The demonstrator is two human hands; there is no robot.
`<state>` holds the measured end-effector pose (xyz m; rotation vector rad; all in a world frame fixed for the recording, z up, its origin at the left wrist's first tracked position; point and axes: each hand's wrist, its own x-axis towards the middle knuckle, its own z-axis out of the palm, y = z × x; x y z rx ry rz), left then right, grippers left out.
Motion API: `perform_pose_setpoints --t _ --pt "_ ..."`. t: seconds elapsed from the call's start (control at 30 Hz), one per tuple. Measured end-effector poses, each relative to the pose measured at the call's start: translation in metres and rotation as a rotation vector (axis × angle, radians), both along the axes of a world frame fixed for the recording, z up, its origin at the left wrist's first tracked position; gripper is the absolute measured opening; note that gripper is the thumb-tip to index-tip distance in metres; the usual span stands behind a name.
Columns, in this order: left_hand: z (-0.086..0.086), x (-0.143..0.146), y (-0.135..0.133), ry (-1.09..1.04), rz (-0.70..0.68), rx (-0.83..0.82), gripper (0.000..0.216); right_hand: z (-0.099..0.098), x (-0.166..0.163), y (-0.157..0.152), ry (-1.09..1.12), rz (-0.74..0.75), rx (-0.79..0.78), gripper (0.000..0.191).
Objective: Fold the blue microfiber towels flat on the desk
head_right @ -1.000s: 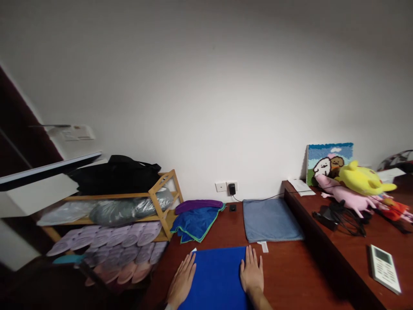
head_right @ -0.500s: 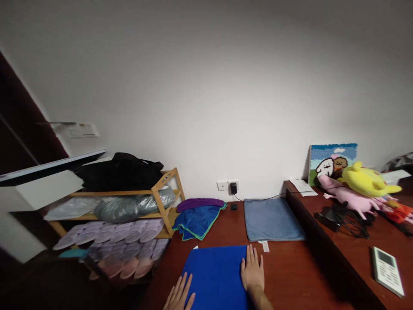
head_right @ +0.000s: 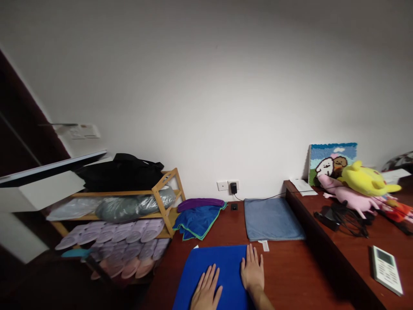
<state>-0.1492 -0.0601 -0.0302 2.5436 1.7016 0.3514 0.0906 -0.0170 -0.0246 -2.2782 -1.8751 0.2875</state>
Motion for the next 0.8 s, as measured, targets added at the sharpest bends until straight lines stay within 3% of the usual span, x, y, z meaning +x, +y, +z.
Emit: perform_pose_setpoints --t 0.13,0.3,0.4,0.47,0.6,0.73,0.8 --pt "-0.01 -0.039 -0.005 0.024 0.146 -0.086 0.065 0.003 0.0 0.0 -0.002 0.003 -0.017 0.066" --pt "-0.024 -0.107 -0.014 0.039 0.294 -0.042 0.068 0.005 0.0 -0.002 -0.004 0.001 -0.024 0.066" --pt "-0.032 -0.125 -0.015 0.041 0.315 -0.003 0.067 0.004 -0.001 -0.002 -0.006 0.002 -0.025 0.066" --pt "-0.033 -0.123 -0.01 0.029 0.285 0.082 0.063 0.003 -0.001 -0.001 -0.01 -0.003 -0.025 0.066" --pt "-0.015 -0.071 0.008 -0.027 0.208 0.258 0.057 0.003 -0.001 0.0 -0.016 -0.004 -0.033 0.066" --pt "0.016 0.028 0.028 -0.052 -0.049 0.143 0.055 0.004 0.0 0.0 -0.027 0.008 -0.032 0.065" --pt "0.023 0.073 0.036 -0.063 -0.138 0.067 0.055 0.002 0.001 0.0 -0.051 0.033 -0.034 0.063"
